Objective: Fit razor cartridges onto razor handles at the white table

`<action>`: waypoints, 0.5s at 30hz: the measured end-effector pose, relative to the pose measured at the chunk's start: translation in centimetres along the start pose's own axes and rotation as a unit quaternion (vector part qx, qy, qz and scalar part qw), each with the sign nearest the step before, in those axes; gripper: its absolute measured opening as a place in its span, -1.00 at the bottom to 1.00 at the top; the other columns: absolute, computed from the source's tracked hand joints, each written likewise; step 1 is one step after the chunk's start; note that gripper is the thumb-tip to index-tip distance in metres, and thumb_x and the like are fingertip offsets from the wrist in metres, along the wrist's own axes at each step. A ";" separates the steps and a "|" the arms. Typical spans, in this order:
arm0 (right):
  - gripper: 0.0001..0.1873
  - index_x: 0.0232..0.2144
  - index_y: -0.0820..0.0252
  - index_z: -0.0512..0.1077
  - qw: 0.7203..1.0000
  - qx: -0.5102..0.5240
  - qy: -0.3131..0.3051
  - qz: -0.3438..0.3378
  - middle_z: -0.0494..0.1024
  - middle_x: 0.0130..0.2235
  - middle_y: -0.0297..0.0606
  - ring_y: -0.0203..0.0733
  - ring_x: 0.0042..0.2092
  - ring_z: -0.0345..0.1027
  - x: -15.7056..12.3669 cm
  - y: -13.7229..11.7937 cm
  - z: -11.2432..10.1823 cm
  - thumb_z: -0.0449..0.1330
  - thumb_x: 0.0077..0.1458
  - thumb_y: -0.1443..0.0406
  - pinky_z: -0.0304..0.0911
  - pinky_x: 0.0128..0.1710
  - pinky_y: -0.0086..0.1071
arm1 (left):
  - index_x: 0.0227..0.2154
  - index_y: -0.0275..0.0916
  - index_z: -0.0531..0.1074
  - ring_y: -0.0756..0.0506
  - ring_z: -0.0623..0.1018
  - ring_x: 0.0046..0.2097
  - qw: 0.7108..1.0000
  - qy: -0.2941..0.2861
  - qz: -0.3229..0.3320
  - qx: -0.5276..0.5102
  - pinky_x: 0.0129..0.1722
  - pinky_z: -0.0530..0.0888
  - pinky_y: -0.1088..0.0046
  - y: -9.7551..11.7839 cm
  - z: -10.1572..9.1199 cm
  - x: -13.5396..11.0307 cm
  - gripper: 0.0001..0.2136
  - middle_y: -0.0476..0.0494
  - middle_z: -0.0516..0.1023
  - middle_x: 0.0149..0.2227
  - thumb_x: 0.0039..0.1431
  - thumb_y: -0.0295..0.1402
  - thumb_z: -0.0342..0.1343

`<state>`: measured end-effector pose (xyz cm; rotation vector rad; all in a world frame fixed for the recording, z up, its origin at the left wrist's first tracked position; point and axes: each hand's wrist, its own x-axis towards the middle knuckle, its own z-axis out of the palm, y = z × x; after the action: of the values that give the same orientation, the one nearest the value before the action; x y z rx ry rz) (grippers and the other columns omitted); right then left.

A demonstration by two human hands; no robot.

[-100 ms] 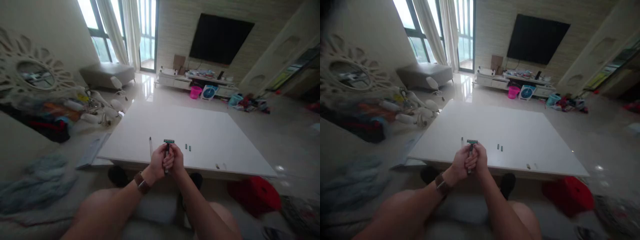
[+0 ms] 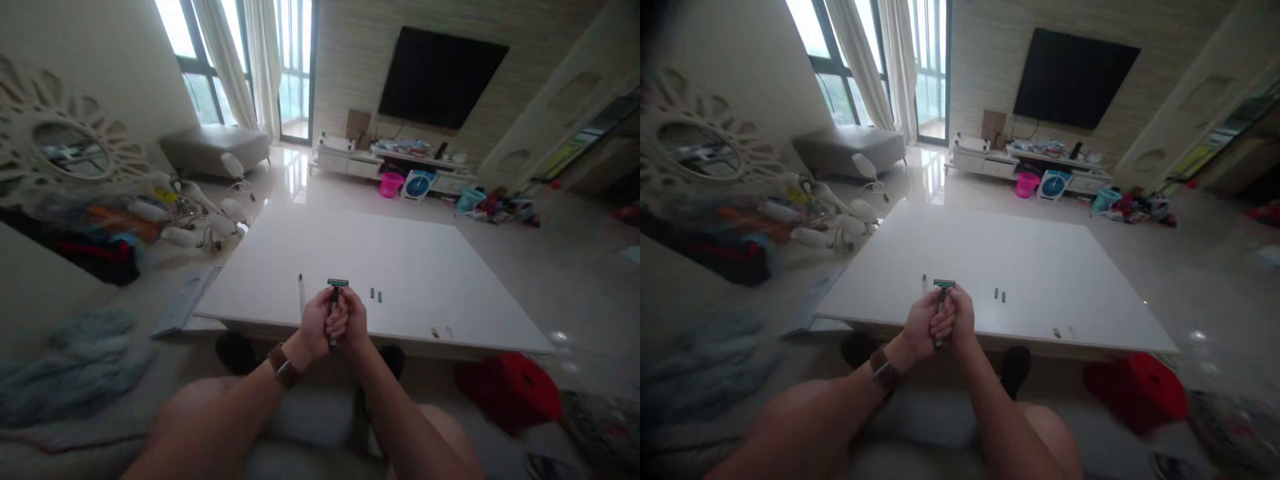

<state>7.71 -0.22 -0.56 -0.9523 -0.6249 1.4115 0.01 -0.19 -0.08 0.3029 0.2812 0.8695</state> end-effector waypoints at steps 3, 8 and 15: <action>-0.63 -0.61 0.13 0.20 1.000 0.003 -0.002 0.006 0.21 -0.76 -0.53 -0.41 -0.80 0.01 -0.2 0.0 0.1 0.24 -0.10 0.06 -0.19 -0.85 -0.58 | -0.58 -0.35 0.42 0.10 0.03 -0.77 1.000 -0.014 0.005 0.003 -0.81 0.12 0.64 0.0 0.0 -0.1 -0.54 0.10 0.03 -0.78 0.37 -0.22 -0.14; -0.64 -0.61 0.15 0.22 1.000 0.014 0.014 0.010 0.22 -0.77 -0.53 -0.41 -0.82 0.01 -0.2 -0.1 0.1 0.26 -0.09 0.07 -0.23 -0.87 -0.59 | -0.56 -0.35 0.43 0.10 0.03 -0.76 0.999 -0.028 0.013 0.008 -0.80 0.10 0.65 0.2 0.2 -0.1 -0.59 0.10 0.03 -0.77 0.32 -0.23 -0.07; -0.75 -0.49 0.23 0.42 0.991 0.130 -0.002 0.023 0.47 -0.60 -0.38 -0.36 -0.73 0.19 0.6 -2.1 0.0 0.22 -0.04 0.13 0.10 -0.80 -0.53 | -0.45 -0.36 0.45 0.06 0.28 -0.65 0.990 0.023 0.090 0.108 -0.68 0.24 0.61 0.6 1.4 0.1 -0.74 -0.02 0.31 -0.66 0.17 -0.22 0.13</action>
<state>8.88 0.58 1.10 -0.7609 -0.4123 1.4940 0.17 0.09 1.47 0.5159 0.3970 1.0262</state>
